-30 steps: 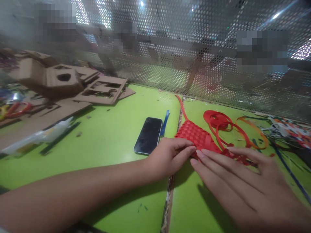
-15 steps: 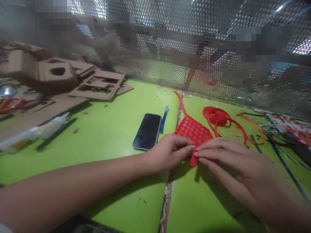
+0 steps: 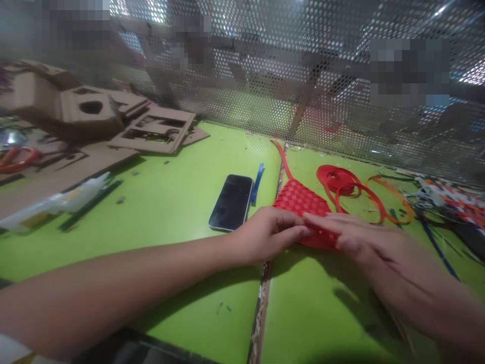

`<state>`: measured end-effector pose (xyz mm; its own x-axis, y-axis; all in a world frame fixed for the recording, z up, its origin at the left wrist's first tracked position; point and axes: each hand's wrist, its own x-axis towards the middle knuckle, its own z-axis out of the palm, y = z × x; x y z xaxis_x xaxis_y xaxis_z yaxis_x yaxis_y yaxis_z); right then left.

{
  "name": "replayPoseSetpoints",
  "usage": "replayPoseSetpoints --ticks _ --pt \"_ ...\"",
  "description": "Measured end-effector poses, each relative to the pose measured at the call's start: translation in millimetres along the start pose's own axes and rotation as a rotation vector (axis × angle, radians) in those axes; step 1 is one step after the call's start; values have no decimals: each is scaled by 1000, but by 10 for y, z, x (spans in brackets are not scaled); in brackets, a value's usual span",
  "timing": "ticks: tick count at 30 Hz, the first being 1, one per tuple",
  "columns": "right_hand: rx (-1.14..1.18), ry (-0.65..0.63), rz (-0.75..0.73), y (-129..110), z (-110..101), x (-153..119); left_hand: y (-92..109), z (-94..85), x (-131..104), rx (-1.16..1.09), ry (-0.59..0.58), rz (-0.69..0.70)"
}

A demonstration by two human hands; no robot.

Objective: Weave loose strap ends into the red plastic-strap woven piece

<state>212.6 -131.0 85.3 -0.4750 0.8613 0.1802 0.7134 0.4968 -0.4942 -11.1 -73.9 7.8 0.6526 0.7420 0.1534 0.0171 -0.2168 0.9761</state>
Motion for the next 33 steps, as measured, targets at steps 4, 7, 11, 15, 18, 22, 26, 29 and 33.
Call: replayPoseSetpoints --ticks 4,7,11,15,18,22,26,29,33 --pt "99 37 128 8 -54 14 -20 -17 25 -50 0 -38" --pt "66 38 198 -5 -23 33 -7 -22 28 -61 -2 -42" --pt "-49 78 206 -33 76 65 16 -12 23 -86 -6 -36" --pt "-90 122 134 -42 147 88 27 -22 14 -86 -41 -48" --pt "-115 185 141 -20 168 83 34 -53 -10 -137 -103 -53" --pt "-124 230 196 13 188 71 23 -74 -45 -167 -151 -23" --pt "-156 241 186 28 193 64 2 -58 -43 -149 -109 -18" --pt "-171 244 110 47 180 44 -15 -52 -30 -164 -98 -11" --pt "-150 221 38 72 158 4 -35 -47 -29 -171 -71 -9"
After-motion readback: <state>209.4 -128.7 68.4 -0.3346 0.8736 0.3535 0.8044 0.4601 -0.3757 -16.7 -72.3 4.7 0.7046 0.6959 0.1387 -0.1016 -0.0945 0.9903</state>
